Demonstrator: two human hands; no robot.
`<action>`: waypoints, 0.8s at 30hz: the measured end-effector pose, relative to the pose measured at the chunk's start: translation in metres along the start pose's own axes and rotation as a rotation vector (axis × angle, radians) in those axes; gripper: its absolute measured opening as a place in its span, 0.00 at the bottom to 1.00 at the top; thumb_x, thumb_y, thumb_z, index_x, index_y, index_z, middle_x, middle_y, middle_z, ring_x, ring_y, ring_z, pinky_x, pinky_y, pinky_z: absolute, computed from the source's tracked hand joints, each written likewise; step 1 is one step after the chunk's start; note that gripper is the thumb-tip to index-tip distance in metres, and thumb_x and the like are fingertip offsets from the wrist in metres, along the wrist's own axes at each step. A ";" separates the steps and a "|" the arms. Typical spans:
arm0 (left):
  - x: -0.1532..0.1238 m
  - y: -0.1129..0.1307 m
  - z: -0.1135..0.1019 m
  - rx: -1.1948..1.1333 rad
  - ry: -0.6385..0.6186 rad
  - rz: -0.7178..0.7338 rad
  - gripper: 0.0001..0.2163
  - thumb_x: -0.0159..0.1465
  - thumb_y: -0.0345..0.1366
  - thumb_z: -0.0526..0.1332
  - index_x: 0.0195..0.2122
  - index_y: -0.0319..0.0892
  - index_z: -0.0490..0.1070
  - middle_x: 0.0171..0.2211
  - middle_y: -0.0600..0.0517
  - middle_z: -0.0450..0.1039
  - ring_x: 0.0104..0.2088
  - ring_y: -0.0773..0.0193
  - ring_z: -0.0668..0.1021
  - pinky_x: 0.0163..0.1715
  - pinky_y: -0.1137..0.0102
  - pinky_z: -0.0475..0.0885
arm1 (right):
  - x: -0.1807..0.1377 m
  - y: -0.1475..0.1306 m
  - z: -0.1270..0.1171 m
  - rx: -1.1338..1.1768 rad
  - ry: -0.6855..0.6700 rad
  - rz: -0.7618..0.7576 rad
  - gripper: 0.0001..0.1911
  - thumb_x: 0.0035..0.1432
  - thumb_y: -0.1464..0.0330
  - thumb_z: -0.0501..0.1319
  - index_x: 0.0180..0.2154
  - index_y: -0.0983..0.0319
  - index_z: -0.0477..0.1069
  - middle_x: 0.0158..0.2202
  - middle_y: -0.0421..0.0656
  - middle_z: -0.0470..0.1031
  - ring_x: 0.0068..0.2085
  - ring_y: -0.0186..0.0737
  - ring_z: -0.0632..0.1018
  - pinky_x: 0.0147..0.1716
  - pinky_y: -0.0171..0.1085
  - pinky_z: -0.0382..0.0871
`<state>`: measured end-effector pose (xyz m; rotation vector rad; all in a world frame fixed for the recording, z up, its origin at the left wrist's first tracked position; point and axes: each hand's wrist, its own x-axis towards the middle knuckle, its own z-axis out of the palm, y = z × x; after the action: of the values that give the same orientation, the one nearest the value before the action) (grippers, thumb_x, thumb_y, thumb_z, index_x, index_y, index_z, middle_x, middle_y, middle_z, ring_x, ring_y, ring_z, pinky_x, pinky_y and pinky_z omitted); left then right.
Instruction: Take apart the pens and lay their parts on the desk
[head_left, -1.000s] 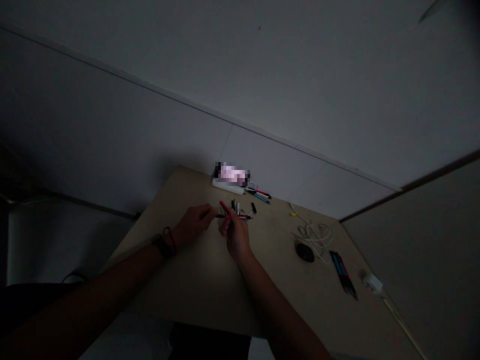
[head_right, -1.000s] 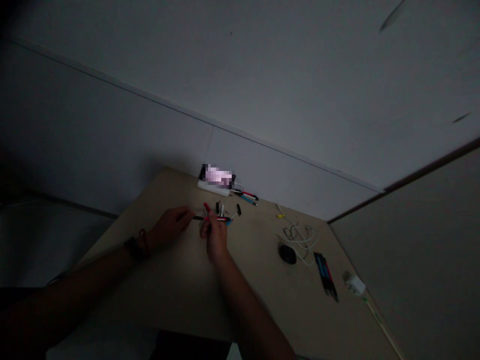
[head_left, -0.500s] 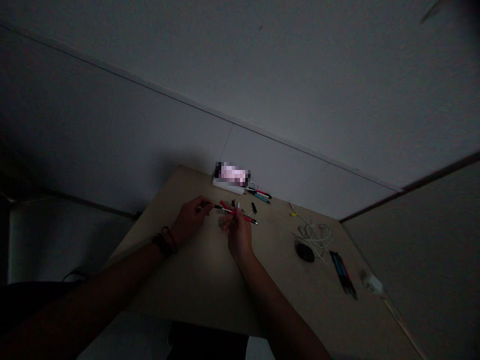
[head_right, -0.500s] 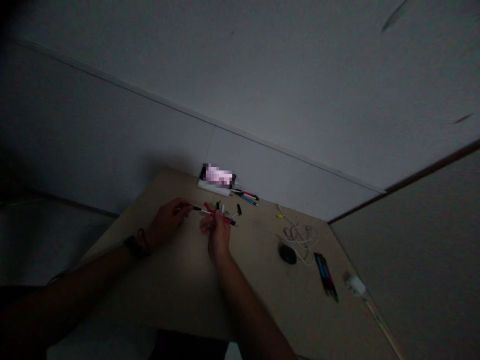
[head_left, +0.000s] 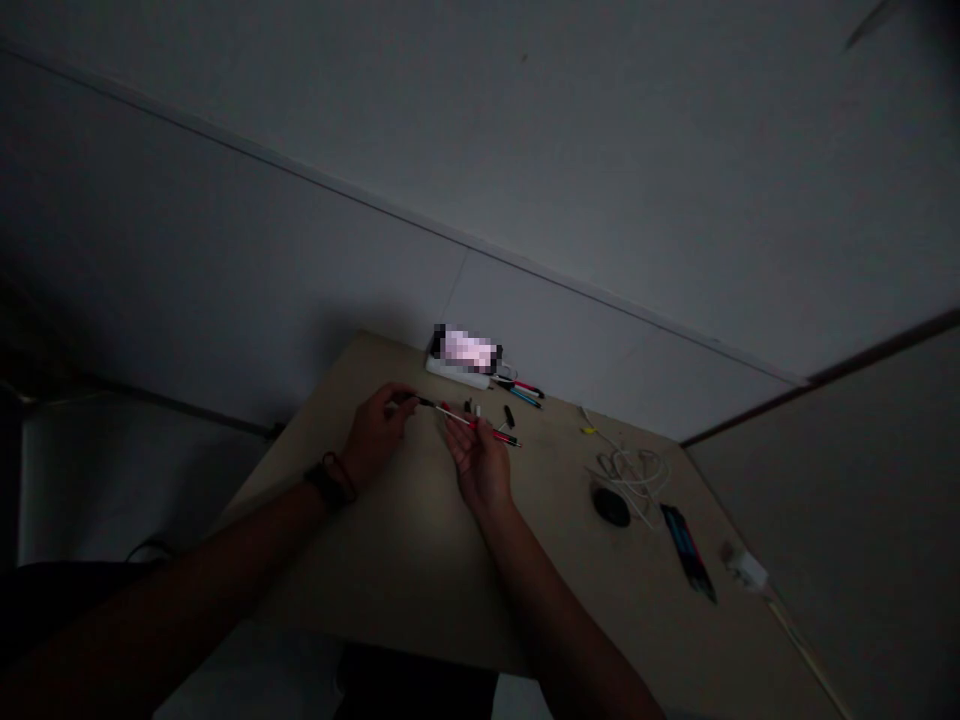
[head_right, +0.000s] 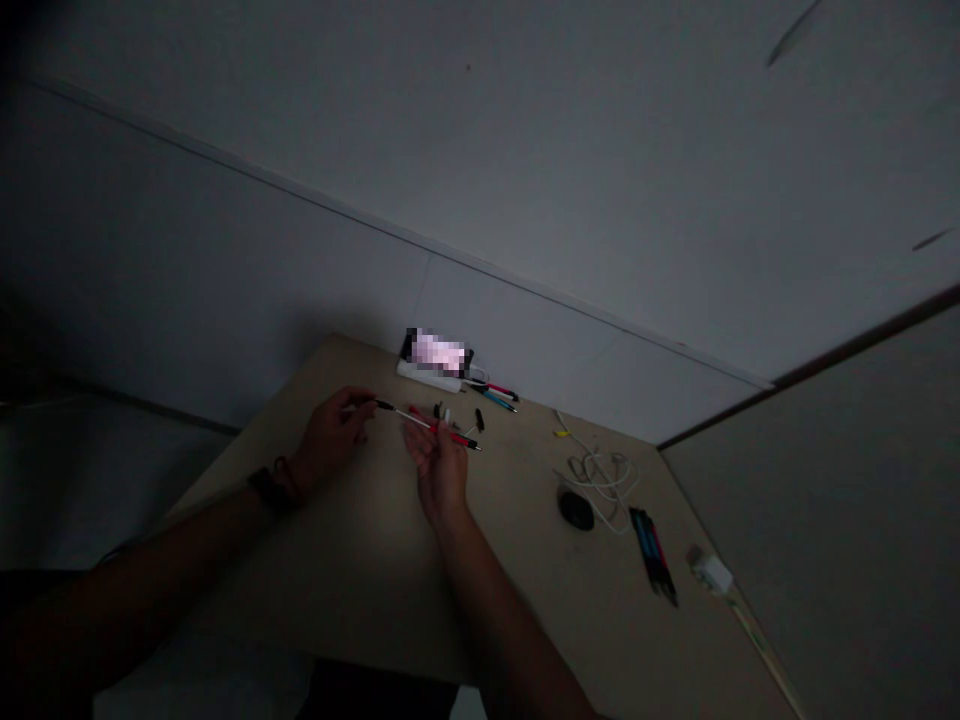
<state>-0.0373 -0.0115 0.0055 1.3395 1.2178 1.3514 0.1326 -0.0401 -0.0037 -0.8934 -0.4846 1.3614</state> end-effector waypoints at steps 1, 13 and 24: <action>0.001 -0.001 0.000 -0.026 0.008 -0.007 0.14 0.63 0.44 0.62 0.44 0.40 0.73 0.34 0.51 0.74 0.21 0.72 0.71 0.20 0.75 0.67 | 0.001 -0.001 0.000 0.009 0.001 -0.005 0.08 0.64 0.64 0.64 0.37 0.63 0.77 0.40 0.48 0.85 0.40 0.41 0.85 0.43 0.40 0.80; 0.006 -0.001 -0.005 -0.044 0.067 -0.056 0.20 0.64 0.49 0.61 0.47 0.37 0.76 0.38 0.45 0.80 0.17 0.73 0.71 0.17 0.75 0.67 | 0.004 -0.002 -0.003 0.030 0.060 -0.090 0.09 0.63 0.63 0.64 0.37 0.63 0.76 0.37 0.48 0.85 0.41 0.44 0.85 0.49 0.46 0.78; 0.006 -0.003 -0.004 0.011 0.064 -0.053 0.20 0.65 0.49 0.59 0.49 0.38 0.76 0.38 0.45 0.81 0.18 0.71 0.71 0.18 0.74 0.68 | 0.007 0.001 -0.004 -0.018 0.088 -0.099 0.09 0.61 0.63 0.65 0.36 0.63 0.75 0.35 0.46 0.84 0.37 0.40 0.85 0.42 0.40 0.80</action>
<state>-0.0422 -0.0059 0.0041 1.2712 1.2966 1.3612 0.1366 -0.0346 -0.0080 -0.9277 -0.4679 1.2240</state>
